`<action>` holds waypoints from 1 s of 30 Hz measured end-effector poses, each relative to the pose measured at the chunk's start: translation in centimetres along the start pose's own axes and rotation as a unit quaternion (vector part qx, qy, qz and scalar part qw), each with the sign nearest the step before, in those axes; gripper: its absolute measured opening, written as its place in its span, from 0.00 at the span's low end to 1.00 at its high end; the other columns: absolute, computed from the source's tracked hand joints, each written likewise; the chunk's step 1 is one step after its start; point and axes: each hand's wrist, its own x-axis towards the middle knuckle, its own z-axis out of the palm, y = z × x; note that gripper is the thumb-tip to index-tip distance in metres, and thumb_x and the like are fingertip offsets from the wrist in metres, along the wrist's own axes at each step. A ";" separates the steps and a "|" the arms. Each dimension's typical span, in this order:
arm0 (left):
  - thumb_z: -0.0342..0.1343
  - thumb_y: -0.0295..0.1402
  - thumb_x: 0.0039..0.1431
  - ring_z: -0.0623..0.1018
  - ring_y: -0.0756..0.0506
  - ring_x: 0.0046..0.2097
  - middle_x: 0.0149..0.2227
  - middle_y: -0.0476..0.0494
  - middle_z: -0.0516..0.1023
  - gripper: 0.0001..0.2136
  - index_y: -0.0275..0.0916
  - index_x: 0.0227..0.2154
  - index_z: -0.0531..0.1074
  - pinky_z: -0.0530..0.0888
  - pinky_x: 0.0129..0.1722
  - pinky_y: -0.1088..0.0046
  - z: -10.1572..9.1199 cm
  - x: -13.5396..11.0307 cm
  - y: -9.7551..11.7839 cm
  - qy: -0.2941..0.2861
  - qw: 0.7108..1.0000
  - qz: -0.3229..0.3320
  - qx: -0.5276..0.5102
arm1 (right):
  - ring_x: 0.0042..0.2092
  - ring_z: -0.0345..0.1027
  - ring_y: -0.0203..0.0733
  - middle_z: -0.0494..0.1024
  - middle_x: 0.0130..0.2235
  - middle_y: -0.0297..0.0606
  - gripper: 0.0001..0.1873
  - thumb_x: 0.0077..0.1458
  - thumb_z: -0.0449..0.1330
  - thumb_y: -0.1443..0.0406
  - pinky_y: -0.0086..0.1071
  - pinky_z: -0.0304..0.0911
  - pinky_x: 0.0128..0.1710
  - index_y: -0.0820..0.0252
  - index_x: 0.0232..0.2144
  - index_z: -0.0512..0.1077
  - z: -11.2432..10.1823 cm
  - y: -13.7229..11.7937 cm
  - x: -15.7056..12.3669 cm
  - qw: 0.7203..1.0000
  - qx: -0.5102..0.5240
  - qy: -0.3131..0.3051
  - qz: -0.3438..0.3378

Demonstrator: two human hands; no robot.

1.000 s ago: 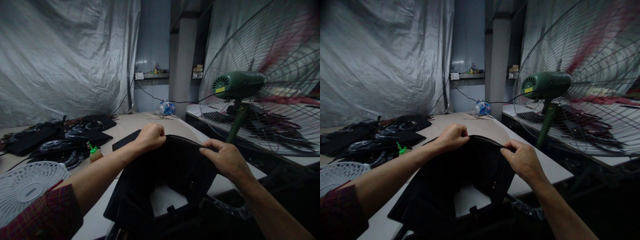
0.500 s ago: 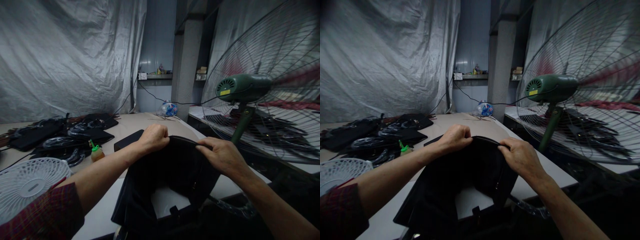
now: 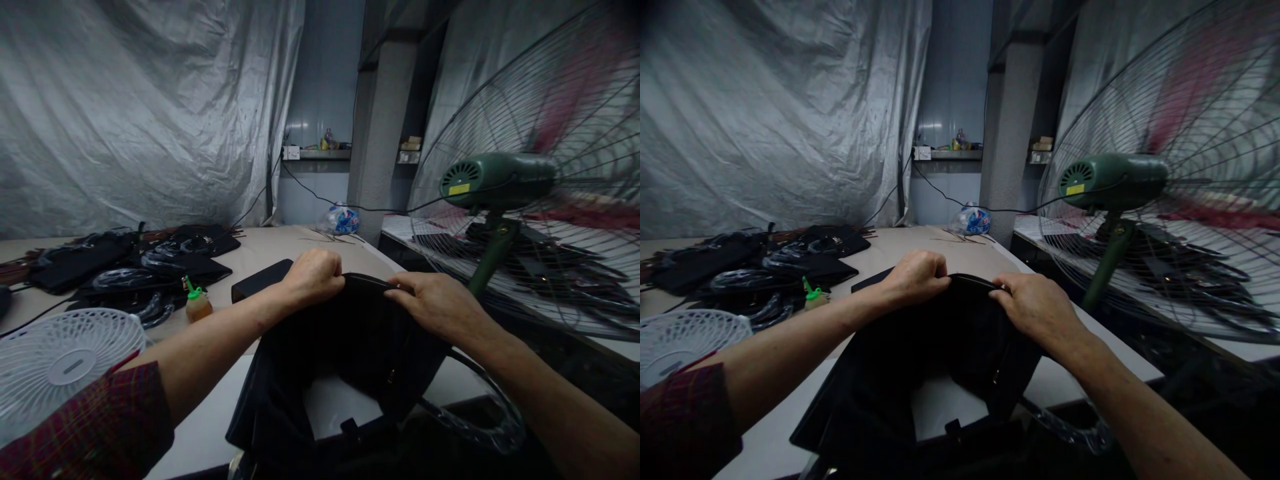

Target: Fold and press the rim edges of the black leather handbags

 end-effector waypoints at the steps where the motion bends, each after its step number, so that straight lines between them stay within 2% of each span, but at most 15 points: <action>1: 0.53 0.32 0.49 0.74 0.46 0.29 0.26 0.44 0.77 0.08 0.39 0.26 0.78 0.68 0.30 0.72 0.0 0.0 0.0 0.000 1.000 0.001 0.001 | 0.36 0.71 0.44 0.79 0.33 0.35 0.12 0.58 0.52 0.58 0.33 0.55 0.33 0.51 0.35 0.76 -0.1 -0.2 0.3 1.000 -0.012 -0.005 -0.013; 4: 0.53 0.33 0.49 0.74 0.46 0.29 0.26 0.44 0.77 0.08 0.39 0.27 0.78 0.68 0.30 0.72 0.1 0.0 -0.1 0.003 1.000 0.004 -0.002 | 0.37 0.71 0.44 0.79 0.33 0.35 0.12 0.57 0.52 0.61 0.33 0.55 0.35 0.54 0.30 0.75 -0.3 -0.7 1.1 0.999 -0.031 -0.019 -0.034; 9: 0.53 0.33 0.49 0.74 0.46 0.29 0.25 0.45 0.77 0.08 0.40 0.26 0.78 0.68 0.29 0.72 0.2 0.0 -0.2 0.005 1.000 0.012 -0.003 | 0.34 0.70 0.42 0.76 0.28 0.34 0.08 0.53 0.56 0.61 0.32 0.56 0.33 0.54 0.28 0.74 -0.1 -0.3 1.8 0.998 0.035 -0.042 0.022; 15: 0.54 0.33 0.49 0.74 0.46 0.30 0.26 0.45 0.78 0.08 0.40 0.27 0.78 0.69 0.30 0.72 0.2 0.0 -0.2 0.005 1.000 0.002 -0.002 | 0.33 0.70 0.39 0.77 0.31 0.33 0.09 0.48 0.61 0.60 0.30 0.60 0.31 0.55 0.33 0.73 0.2 0.5 1.9 0.976 0.182 -0.101 0.059; 22: 0.54 0.33 0.49 0.75 0.46 0.30 0.27 0.46 0.78 0.07 0.41 0.27 0.78 0.69 0.31 0.72 0.1 0.0 -0.2 -0.006 1.000 -0.006 -0.008 | 0.40 0.70 0.41 0.77 0.37 0.34 0.16 0.44 0.61 0.63 0.31 0.63 0.40 0.57 0.38 0.73 0.3 1.3 1.0 0.953 0.282 -0.104 0.039; 27: 0.54 0.32 0.48 0.74 0.47 0.29 0.26 0.45 0.77 0.07 0.40 0.26 0.77 0.68 0.29 0.73 0.2 0.2 -0.2 -0.011 1.000 -0.018 0.002 | 0.36 0.71 0.40 0.79 0.35 0.35 0.15 0.46 0.61 0.60 0.30 0.64 0.34 0.59 0.38 0.74 0.2 1.1 0.7 0.926 0.348 -0.130 0.072; 30: 0.54 0.31 0.48 0.74 0.46 0.29 0.26 0.45 0.77 0.07 0.40 0.27 0.77 0.68 0.29 0.73 0.3 0.3 0.0 -0.012 1.000 -0.015 0.007 | 0.32 0.71 0.39 0.78 0.30 0.33 0.13 0.49 0.58 0.58 0.30 0.63 0.30 0.58 0.35 0.75 0.3 1.0 0.7 0.940 0.302 -0.133 0.085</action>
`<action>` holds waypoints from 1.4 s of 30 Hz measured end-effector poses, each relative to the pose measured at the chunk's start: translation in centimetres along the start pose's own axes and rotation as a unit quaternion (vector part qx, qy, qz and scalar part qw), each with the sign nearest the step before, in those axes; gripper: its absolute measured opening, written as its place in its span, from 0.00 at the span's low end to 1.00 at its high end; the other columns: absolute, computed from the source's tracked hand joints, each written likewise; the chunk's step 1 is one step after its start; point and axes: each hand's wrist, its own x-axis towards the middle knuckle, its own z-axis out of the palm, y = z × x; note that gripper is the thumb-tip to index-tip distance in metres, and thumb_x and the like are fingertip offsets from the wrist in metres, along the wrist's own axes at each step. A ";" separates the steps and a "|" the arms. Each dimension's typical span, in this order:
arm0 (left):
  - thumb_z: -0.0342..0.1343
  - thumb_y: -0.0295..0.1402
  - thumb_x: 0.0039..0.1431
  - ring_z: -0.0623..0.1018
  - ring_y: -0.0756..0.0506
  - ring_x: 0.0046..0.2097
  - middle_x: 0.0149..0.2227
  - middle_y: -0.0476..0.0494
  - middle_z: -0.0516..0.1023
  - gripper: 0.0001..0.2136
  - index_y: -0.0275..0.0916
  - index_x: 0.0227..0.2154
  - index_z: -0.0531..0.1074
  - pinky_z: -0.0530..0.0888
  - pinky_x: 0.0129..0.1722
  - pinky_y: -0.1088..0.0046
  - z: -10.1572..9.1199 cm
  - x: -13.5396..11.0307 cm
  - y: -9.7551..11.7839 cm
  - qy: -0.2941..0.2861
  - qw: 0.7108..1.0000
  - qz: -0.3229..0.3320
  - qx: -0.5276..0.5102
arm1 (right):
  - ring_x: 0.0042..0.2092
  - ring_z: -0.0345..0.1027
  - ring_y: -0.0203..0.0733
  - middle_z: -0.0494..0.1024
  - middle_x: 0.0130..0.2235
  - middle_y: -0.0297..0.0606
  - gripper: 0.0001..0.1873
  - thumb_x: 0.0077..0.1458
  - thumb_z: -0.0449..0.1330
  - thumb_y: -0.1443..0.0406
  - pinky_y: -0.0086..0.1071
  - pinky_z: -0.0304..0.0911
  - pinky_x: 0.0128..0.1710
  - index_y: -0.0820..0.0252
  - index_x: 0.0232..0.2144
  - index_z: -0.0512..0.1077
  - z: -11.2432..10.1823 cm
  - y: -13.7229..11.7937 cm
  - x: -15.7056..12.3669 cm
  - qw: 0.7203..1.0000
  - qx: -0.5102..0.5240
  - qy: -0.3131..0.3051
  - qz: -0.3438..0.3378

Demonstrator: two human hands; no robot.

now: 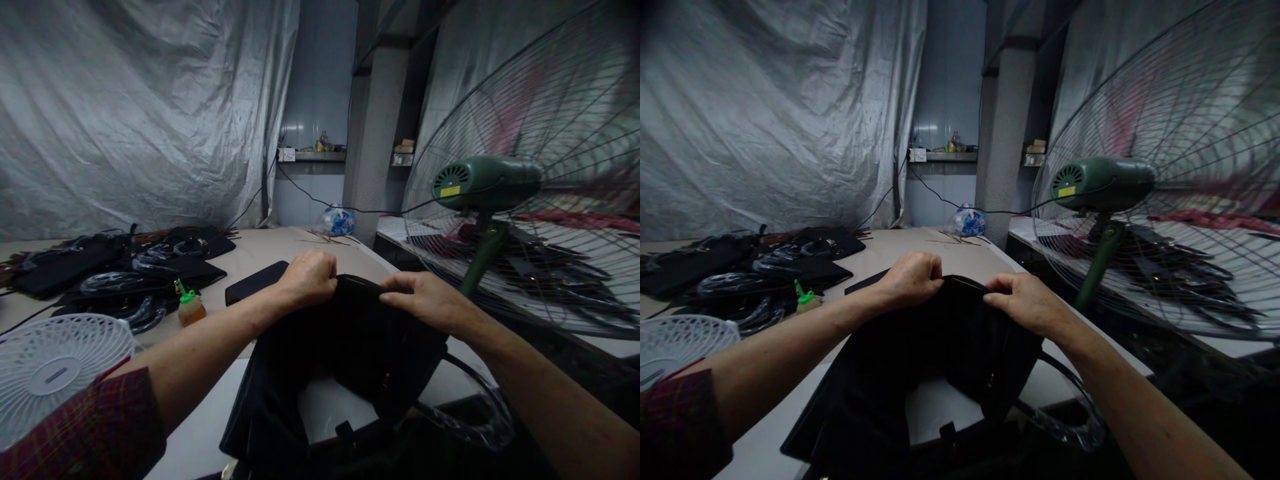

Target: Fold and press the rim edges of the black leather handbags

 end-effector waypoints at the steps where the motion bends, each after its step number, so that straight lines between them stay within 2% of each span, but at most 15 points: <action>1: 0.54 0.31 0.48 0.75 0.46 0.30 0.27 0.44 0.77 0.07 0.40 0.27 0.77 0.69 0.30 0.73 0.0 0.0 0.1 -0.001 1.000 0.002 0.000 | 0.31 0.70 0.39 0.78 0.29 0.33 0.12 0.51 0.57 0.58 0.30 0.62 0.30 0.57 0.34 0.75 0.0 0.0 0.0 1.000 -0.029 0.007 -0.002; 8: 0.54 0.31 0.49 0.75 0.45 0.30 0.26 0.44 0.77 0.07 0.39 0.27 0.77 0.70 0.31 0.72 0.0 0.0 0.2 -0.005 1.000 0.009 0.005 | 0.30 0.68 0.38 0.75 0.25 0.32 0.09 0.51 0.57 0.60 0.29 0.55 0.28 0.55 0.26 0.75 -0.3 -1.3 0.3 0.974 -0.217 0.056 -0.042; 11: 0.53 0.30 0.49 0.75 0.45 0.30 0.26 0.43 0.77 0.08 0.39 0.27 0.77 0.71 0.32 0.72 -0.1 0.0 0.1 -0.004 1.000 0.004 0.013 | 0.32 0.69 0.40 0.76 0.27 0.34 0.09 0.52 0.57 0.61 0.30 0.55 0.29 0.55 0.27 0.75 -0.2 -1.9 1.0 0.963 -0.258 0.059 -0.056; 16: 0.54 0.32 0.49 0.75 0.44 0.31 0.27 0.44 0.78 0.07 0.40 0.27 0.77 0.70 0.32 0.71 0.0 -0.1 -0.1 0.006 1.000 0.002 0.004 | 0.38 0.70 0.41 0.79 0.37 0.35 0.14 0.53 0.58 0.58 0.30 0.60 0.35 0.54 0.41 0.75 0.5 -2.9 2.5 0.977 -0.187 0.014 -0.102; 20: 0.54 0.32 0.48 0.75 0.45 0.31 0.27 0.45 0.78 0.07 0.40 0.27 0.76 0.69 0.31 0.71 0.0 -0.1 -0.2 0.005 1.000 0.002 -0.001 | 0.37 0.70 0.40 0.78 0.32 0.33 0.10 0.53 0.57 0.60 0.30 0.59 0.34 0.55 0.35 0.76 1.1 -3.8 3.3 0.980 -0.171 -0.005 -0.101; 24: 0.54 0.32 0.48 0.75 0.45 0.30 0.27 0.45 0.77 0.07 0.40 0.27 0.76 0.69 0.30 0.72 -0.1 -0.2 -0.3 0.001 1.000 0.003 -0.009 | 0.36 0.70 0.41 0.78 0.31 0.34 0.06 0.50 0.60 0.63 0.31 0.60 0.34 0.57 0.30 0.75 1.4 -4.1 3.9 0.986 -0.158 0.000 -0.044; 26: 0.54 0.32 0.48 0.74 0.45 0.30 0.27 0.45 0.77 0.07 0.40 0.27 0.77 0.69 0.30 0.72 -0.1 -0.2 -0.3 -0.001 1.000 -0.002 -0.013 | 0.36 0.71 0.42 0.78 0.32 0.35 0.07 0.48 0.60 0.64 0.31 0.61 0.35 0.59 0.32 0.74 1.4 -3.8 4.1 0.994 -0.105 -0.031 -0.031; 29: 0.54 0.32 0.49 0.75 0.45 0.31 0.28 0.45 0.77 0.07 0.40 0.28 0.77 0.70 0.31 0.72 -0.1 -0.3 -0.4 -0.001 1.000 -0.005 -0.013 | 0.40 0.72 0.42 0.79 0.37 0.36 0.14 0.47 0.62 0.64 0.31 0.64 0.39 0.59 0.38 0.73 1.0 -3.0 3.9 0.995 -0.009 -0.082 -0.053; 32: 0.54 0.32 0.50 0.75 0.45 0.32 0.29 0.45 0.77 0.07 0.40 0.29 0.76 0.71 0.33 0.71 0.1 -0.4 -0.7 0.002 1.000 0.003 -0.024 | 0.43 0.72 0.43 0.79 0.41 0.35 0.16 0.48 0.62 0.60 0.31 0.64 0.43 0.58 0.41 0.74 0.5 -2.3 2.9 0.993 0.022 -0.090 -0.067; 35: 0.55 0.29 0.49 0.76 0.46 0.34 0.32 0.46 0.78 0.09 0.40 0.35 0.74 0.72 0.35 0.72 0.3 -0.4 -0.9 0.024 0.997 0.024 -0.072 | 0.44 0.72 0.42 0.79 0.42 0.35 0.15 0.50 0.61 0.59 0.31 0.65 0.43 0.57 0.40 0.74 0.2 -1.8 1.9 0.993 0.069 -0.087 -0.041; 38: 0.53 0.25 0.48 0.76 0.48 0.35 0.36 0.46 0.77 0.14 0.39 0.40 0.72 0.72 0.35 0.74 0.4 -0.3 -0.8 0.029 0.989 0.079 -0.126 | 0.41 0.73 0.43 0.80 0.40 0.36 0.15 0.50 0.61 0.59 0.31 0.67 0.40 0.58 0.40 0.74 0.3 -1.4 1.2 0.989 0.107 -0.101 -0.020; 42: 0.55 0.26 0.48 0.75 0.48 0.37 0.37 0.46 0.77 0.10 0.38 0.35 0.74 0.72 0.37 0.74 0.3 0.0 -0.5 0.001 0.982 0.133 -0.138 | 0.38 0.73 0.43 0.79 0.37 0.35 0.15 0.49 0.61 0.59 0.31 0.66 0.36 0.59 0.38 0.74 0.6 -1.0 1.0 0.992 0.092 -0.088 -0.026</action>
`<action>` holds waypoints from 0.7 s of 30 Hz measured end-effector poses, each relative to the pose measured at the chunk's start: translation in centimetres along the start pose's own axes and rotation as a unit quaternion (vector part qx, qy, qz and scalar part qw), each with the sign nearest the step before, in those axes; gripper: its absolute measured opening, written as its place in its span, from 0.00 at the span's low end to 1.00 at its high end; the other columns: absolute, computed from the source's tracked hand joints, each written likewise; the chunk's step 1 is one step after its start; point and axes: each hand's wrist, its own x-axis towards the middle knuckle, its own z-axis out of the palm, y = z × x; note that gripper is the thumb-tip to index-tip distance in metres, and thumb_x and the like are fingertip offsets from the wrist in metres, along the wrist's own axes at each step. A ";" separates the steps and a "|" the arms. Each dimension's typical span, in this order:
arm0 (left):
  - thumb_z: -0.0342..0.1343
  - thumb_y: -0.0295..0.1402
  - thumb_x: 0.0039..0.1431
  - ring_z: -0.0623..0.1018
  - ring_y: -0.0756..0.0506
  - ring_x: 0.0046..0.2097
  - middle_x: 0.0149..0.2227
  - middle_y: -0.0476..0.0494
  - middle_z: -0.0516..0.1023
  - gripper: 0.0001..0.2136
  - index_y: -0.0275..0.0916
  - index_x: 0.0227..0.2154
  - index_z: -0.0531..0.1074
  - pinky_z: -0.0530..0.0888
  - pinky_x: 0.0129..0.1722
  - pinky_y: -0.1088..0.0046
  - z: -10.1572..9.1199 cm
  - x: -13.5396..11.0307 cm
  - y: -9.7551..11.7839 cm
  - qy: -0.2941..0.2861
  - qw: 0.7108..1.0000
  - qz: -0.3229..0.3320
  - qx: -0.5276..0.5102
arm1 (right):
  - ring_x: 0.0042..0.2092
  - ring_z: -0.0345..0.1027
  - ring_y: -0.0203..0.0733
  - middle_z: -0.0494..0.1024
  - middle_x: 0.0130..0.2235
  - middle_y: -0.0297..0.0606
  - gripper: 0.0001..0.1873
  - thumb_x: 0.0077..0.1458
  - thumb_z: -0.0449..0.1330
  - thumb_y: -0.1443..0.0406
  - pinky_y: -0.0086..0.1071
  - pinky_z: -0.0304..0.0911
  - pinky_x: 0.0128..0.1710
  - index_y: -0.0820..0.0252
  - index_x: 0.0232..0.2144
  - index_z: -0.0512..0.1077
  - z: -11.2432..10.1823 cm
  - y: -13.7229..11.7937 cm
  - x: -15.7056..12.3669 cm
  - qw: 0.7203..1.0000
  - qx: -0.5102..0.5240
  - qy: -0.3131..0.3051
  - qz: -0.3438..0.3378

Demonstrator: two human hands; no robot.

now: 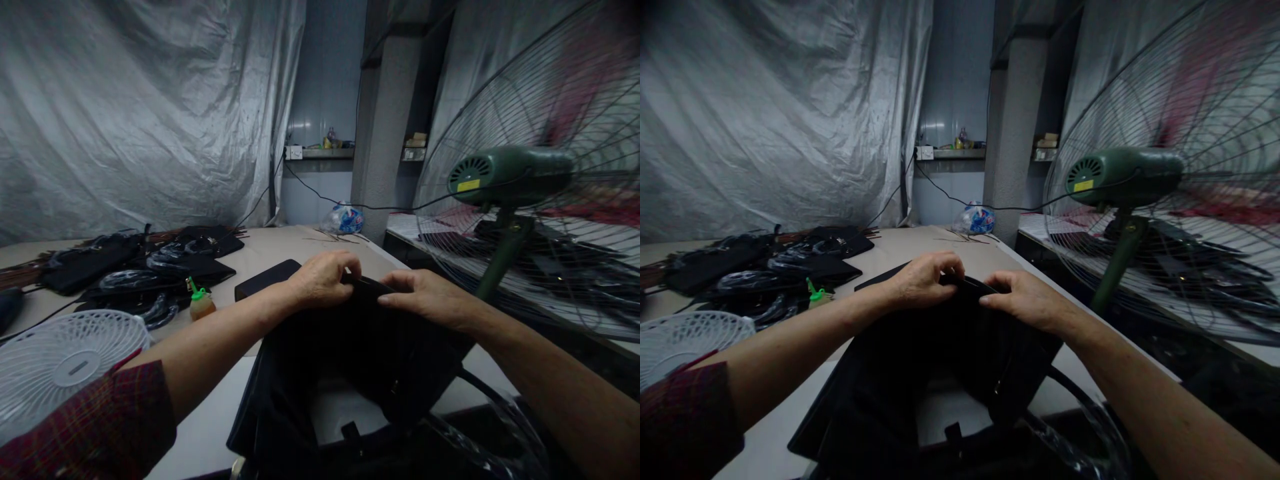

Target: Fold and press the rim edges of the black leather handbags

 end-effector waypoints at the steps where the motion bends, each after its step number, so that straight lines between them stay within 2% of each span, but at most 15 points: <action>1: 0.56 0.27 0.48 0.75 0.48 0.37 0.37 0.46 0.77 0.08 0.38 0.34 0.74 0.72 0.38 0.74 0.0 0.1 0.0 -0.005 1.000 -0.001 0.003 | 0.38 0.72 0.43 0.79 0.37 0.35 0.14 0.49 0.61 0.58 0.31 0.66 0.35 0.59 0.38 0.74 0.0 0.1 0.0 1.000 -0.006 0.006 -0.005; 6: 0.57 0.31 0.54 0.75 0.49 0.37 0.35 0.47 0.77 0.06 0.38 0.33 0.76 0.70 0.38 0.76 0.0 0.4 -0.3 -0.019 1.000 -0.017 0.001 | 0.36 0.72 0.42 0.79 0.35 0.35 0.14 0.50 0.61 0.57 0.31 0.66 0.33 0.60 0.37 0.73 0.2 0.2 -0.2 1.000 0.012 0.008 -0.010; 10: 0.57 0.32 0.54 0.75 0.49 0.34 0.31 0.48 0.78 0.05 0.38 0.31 0.77 0.69 0.33 0.77 0.1 0.7 -0.4 -0.023 0.998 -0.058 0.003 | 0.33 0.72 0.41 0.79 0.33 0.35 0.15 0.51 0.59 0.56 0.30 0.65 0.29 0.58 0.38 0.73 0.5 0.2 -0.3 0.999 0.047 0.003 0.010; 16: 0.58 0.32 0.51 0.74 0.48 0.32 0.28 0.48 0.78 0.05 0.38 0.28 0.77 0.66 0.29 0.76 0.4 1.1 -0.1 -0.017 0.996 -0.083 0.032 | 0.33 0.71 0.40 0.78 0.31 0.33 0.13 0.53 0.56 0.58 0.30 0.62 0.30 0.57 0.36 0.75 0.4 -0.6 -0.5 0.995 -0.085 0.042 -0.018; 21: 0.57 0.33 0.51 0.74 0.47 0.31 0.27 0.48 0.78 0.05 0.39 0.28 0.76 0.66 0.29 0.74 0.4 1.1 0.0 -0.018 0.996 -0.074 0.051 | 0.30 0.68 0.38 0.75 0.26 0.32 0.10 0.52 0.55 0.61 0.29 0.56 0.28 0.58 0.29 0.74 0.4 -2.2 -0.4 0.971 -0.224 0.069 -0.044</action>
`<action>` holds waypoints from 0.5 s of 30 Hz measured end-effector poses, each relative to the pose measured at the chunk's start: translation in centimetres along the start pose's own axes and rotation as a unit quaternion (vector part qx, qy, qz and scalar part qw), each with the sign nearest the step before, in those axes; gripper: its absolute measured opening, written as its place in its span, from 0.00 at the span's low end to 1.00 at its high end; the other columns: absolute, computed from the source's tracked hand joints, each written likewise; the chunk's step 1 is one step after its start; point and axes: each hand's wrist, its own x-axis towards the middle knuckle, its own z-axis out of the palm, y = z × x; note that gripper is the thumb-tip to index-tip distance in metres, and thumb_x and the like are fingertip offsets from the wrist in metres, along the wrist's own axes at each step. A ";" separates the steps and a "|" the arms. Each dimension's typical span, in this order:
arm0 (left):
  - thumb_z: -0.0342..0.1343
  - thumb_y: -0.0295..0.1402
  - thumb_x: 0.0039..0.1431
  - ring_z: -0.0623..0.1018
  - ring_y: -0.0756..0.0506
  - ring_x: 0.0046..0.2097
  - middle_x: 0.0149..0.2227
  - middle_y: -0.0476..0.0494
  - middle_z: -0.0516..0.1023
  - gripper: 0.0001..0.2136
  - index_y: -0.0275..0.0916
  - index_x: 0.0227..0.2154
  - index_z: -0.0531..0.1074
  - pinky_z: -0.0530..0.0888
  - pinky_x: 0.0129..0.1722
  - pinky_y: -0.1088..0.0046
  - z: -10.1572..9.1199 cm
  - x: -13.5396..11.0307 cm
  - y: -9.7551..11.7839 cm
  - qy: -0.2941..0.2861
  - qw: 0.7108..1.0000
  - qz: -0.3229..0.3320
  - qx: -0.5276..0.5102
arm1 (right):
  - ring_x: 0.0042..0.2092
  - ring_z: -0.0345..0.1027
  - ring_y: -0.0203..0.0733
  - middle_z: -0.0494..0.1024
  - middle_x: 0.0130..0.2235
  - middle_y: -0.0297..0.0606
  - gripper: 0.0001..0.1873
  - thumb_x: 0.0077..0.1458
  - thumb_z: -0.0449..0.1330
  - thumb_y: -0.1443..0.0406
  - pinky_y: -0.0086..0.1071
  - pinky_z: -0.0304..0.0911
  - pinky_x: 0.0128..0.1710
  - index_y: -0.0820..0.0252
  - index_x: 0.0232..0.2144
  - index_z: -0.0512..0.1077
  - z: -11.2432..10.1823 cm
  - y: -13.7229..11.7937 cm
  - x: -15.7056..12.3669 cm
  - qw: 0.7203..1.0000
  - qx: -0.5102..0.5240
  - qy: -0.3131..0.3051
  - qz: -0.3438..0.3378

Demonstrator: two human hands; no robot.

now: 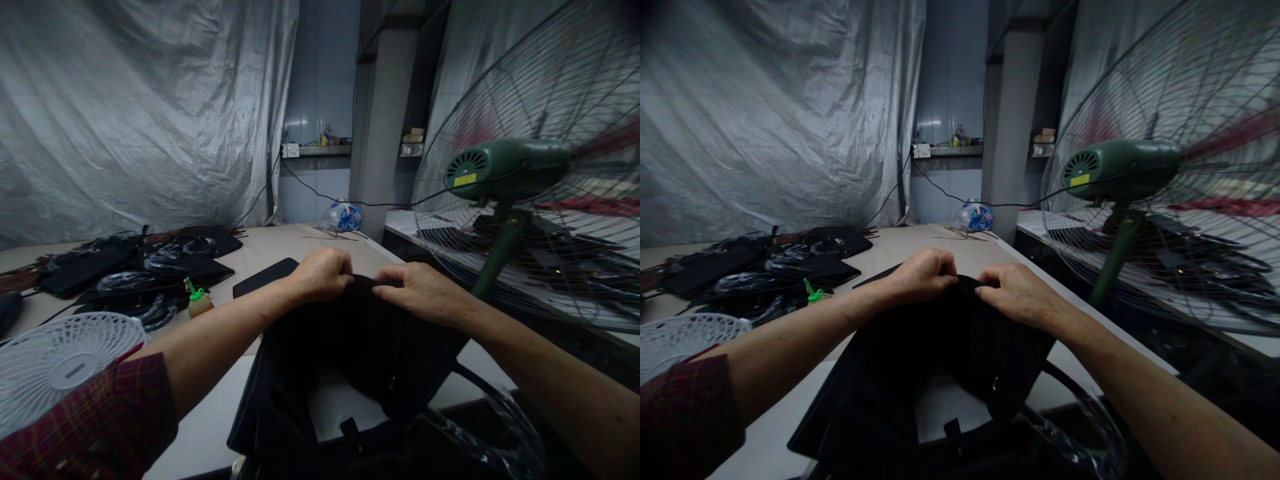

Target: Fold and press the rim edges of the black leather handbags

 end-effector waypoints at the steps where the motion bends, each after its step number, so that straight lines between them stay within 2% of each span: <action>1: 0.57 0.33 0.51 0.74 0.47 0.31 0.27 0.48 0.78 0.05 0.39 0.28 0.76 0.66 0.29 0.74 0.0 0.0 0.0 0.000 1.000 -0.001 0.003 | 0.29 0.67 0.38 0.74 0.25 0.31 0.09 0.51 0.54 0.63 0.29 0.54 0.27 0.58 0.28 0.74 -0.1 -0.3 0.1 1.000 -0.024 0.005 -0.005; 5: 0.57 0.32 0.51 0.74 0.48 0.31 0.27 0.48 0.77 0.05 0.39 0.28 0.77 0.66 0.29 0.75 0.0 -0.1 0.2 0.002 1.000 -0.002 0.003 | 0.27 0.64 0.36 0.71 0.22 0.30 0.07 0.49 0.54 0.65 0.29 0.51 0.25 0.58 0.23 0.71 0.0 -0.6 0.7 0.998 -0.058 0.019 0.002; 9: 0.57 0.32 0.50 0.74 0.48 0.31 0.27 0.48 0.77 0.06 0.38 0.28 0.77 0.66 0.29 0.75 0.1 -0.1 0.1 0.002 1.000 -0.007 0.005 | 0.28 0.65 0.37 0.72 0.23 0.31 0.07 0.49 0.55 0.64 0.29 0.53 0.26 0.58 0.23 0.71 0.0 -0.3 1.1 0.998 -0.060 0.005 0.008; 13: 0.56 0.32 0.51 0.74 0.48 0.31 0.27 0.48 0.77 0.06 0.38 0.29 0.77 0.66 0.29 0.75 0.3 -0.1 0.0 0.004 1.000 0.007 -0.007 | 0.33 0.68 0.39 0.77 0.30 0.34 0.09 0.52 0.56 0.61 0.29 0.57 0.30 0.57 0.32 0.75 -0.2 -0.3 1.7 0.999 -0.041 -0.006 -0.011; 15: 0.55 0.31 0.51 0.74 0.48 0.31 0.27 0.48 0.77 0.06 0.38 0.28 0.76 0.66 0.30 0.75 0.3 -0.1 0.0 0.002 1.000 0.018 -0.013 | 0.35 0.69 0.40 0.78 0.33 0.34 0.12 0.52 0.57 0.60 0.30 0.59 0.33 0.56 0.38 0.76 -0.3 -0.4 2.2 0.999 -0.026 -0.010 -0.045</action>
